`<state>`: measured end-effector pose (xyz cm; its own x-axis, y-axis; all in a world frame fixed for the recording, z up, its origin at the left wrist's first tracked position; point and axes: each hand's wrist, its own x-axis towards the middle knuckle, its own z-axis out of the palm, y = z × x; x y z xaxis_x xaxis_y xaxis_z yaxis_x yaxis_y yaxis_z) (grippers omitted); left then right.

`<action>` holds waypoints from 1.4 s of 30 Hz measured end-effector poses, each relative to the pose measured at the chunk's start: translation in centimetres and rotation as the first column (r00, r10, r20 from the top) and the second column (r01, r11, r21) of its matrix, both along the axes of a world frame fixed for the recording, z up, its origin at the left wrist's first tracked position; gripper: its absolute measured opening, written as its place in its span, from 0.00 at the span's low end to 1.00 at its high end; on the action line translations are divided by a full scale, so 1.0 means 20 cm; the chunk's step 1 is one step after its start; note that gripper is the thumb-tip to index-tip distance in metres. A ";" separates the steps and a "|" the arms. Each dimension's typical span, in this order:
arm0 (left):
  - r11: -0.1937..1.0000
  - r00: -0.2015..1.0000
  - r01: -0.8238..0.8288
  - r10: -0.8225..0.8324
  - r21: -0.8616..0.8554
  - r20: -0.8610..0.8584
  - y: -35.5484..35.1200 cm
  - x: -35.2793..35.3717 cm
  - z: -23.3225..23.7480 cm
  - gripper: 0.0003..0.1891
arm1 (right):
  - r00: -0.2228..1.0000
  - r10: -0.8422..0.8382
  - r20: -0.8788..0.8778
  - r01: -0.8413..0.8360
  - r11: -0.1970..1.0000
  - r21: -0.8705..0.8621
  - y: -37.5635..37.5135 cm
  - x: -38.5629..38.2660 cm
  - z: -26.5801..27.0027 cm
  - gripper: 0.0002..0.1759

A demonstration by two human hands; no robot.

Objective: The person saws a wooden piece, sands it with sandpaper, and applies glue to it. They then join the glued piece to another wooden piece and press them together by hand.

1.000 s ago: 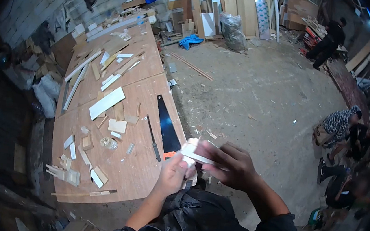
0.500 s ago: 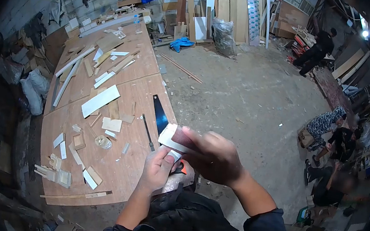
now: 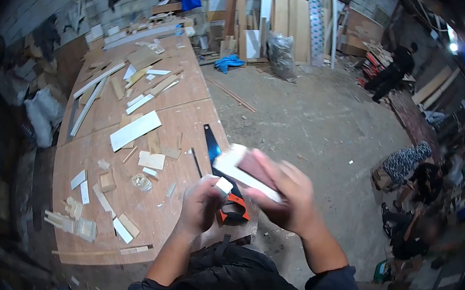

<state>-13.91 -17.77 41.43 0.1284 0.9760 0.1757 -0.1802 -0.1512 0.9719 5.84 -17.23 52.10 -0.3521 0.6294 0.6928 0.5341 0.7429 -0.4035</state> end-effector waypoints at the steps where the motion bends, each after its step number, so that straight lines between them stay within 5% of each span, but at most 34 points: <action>1: 0.999 0.999 0.001 0.000 0.035 -0.043 0.00 0.01 0.00 0.29 | 0.998 0.008 0.057 -0.011 0.999 0.046 0.01 -0.05 0.00 0.35; 4: 0.995 0.999 -0.037 0.041 0.092 -0.037 0.00 -0.04 0.10 0.26 | 0.995 0.043 0.095 -0.054 0.992 0.117 -0.02 -0.12 0.00 0.34; 5: 0.995 0.972 -0.014 0.037 0.098 -0.232 0.02 -0.12 0.01 0.21 | 0.991 0.015 0.132 -0.023 0.998 0.064 -0.06 -0.11 -0.01 0.34; 6: 0.994 0.970 -0.038 0.061 0.099 -0.234 0.01 -0.15 -0.01 0.21 | 0.985 -0.008 0.171 0.007 1.000 0.006 -0.10 -0.09 -0.03 0.35; 8: 0.990 0.974 -0.065 0.090 0.126 -0.210 -0.01 -0.14 -0.04 0.18 | 0.982 0.020 0.189 -0.018 1.000 -0.008 -0.13 -0.07 -0.04 0.35; 9: 0.994 0.993 -0.102 0.099 -0.046 -0.065 0.00 -0.16 -0.05 0.18 | 0.978 0.058 0.199 -0.051 0.998 -0.042 -0.14 -0.06 -0.04 0.35; 10: 0.995 0.994 -0.091 0.088 -0.046 -0.058 0.01 -0.17 -0.05 0.18 | 0.974 0.087 0.209 -0.072 0.994 -0.076 -0.15 -0.05 -0.04 0.34; 12: 0.945 0.924 -0.042 0.160 0.324 -0.347 -0.02 -0.16 0.00 0.18 | 0.986 0.011 0.167 0.001 0.997 -0.076 -0.17 -0.10 -0.04 0.35; 13: 0.912 0.915 -0.037 0.195 0.409 -0.352 -0.03 -0.13 0.04 0.19 | 0.993 -0.023 0.115 0.023 1.000 -0.001 -0.12 -0.14 -0.02 0.35; 17: 0.964 0.961 -0.041 0.109 0.261 -0.254 -0.04 -0.15 0.10 0.19 | 0.991 -0.022 0.130 0.016 0.999 0.046 -0.13 -0.20 -0.01 0.35; 20: 0.937 0.929 -0.097 0.206 0.334 -0.308 -0.04 -0.19 -0.03 0.19 | 0.985 -0.025 0.169 0.025 1.000 -0.001 -0.19 -0.17 -0.06 0.35; 24: 0.974 0.962 -0.208 0.221 0.091 -0.161 -0.02 -0.26 -0.03 0.17 | 0.964 0.105 0.243 -0.073 0.987 -0.141 -0.23 -0.12 -0.16 0.33; 25: 0.948 0.915 -0.188 0.264 0.257 -0.304 0.00 -0.24 -0.09 0.18 | 0.992 0.017 0.128 -0.010 0.998 -0.057 -0.22 -0.13 -0.16 0.32; 27: 0.945 0.922 -0.131 0.227 0.299 -0.314 -0.03 -0.17 -0.02 0.19 | 0.990 -0.082 -0.111 0.092 0.992 0.085 -0.16 -0.17 -0.10 0.32; 30: 0.926 0.915 -0.032 0.179 0.375 -0.363 -0.04 -0.11 0.02 0.20 | 0.997 -0.023 0.077 0.014 0.993 0.121 -0.10 -0.17 -0.05 0.35; 34: 0.982 0.977 -0.080 0.112 0.170 -0.182 -0.07 -0.10 0.05 0.20 | 0.991 -0.017 0.133 0.005 0.996 0.090 -0.17 -0.12 -0.12 0.37; 37: 0.920 0.873 -0.091 0.258 0.382 -0.413 -0.06 -0.11 -0.07 0.22 | 0.988 0.016 0.156 -0.025 0.998 0.055 -0.20 -0.01 -0.15 0.35; 39: 0.969 0.946 -0.124 0.181 0.214 -0.270 -0.05 -0.10 -0.09 0.26 | 0.976 0.013 0.217 -0.014 1.000 0.003 -0.24 0.07 -0.15 0.34; 40: 0.985 0.971 -0.118 0.141 0.124 -0.191 -0.05 -0.09 -0.08 0.27 | 0.977 0.004 0.213 -0.004 1.000 -0.002 -0.24 0.08 -0.15 0.34; 42: 0.968 0.943 -0.129 0.187 0.217 -0.275 -0.07 -0.04 -0.02 0.27 | 0.997 -0.074 -0.013 0.075 0.995 0.071 -0.20 0.08 -0.13 0.35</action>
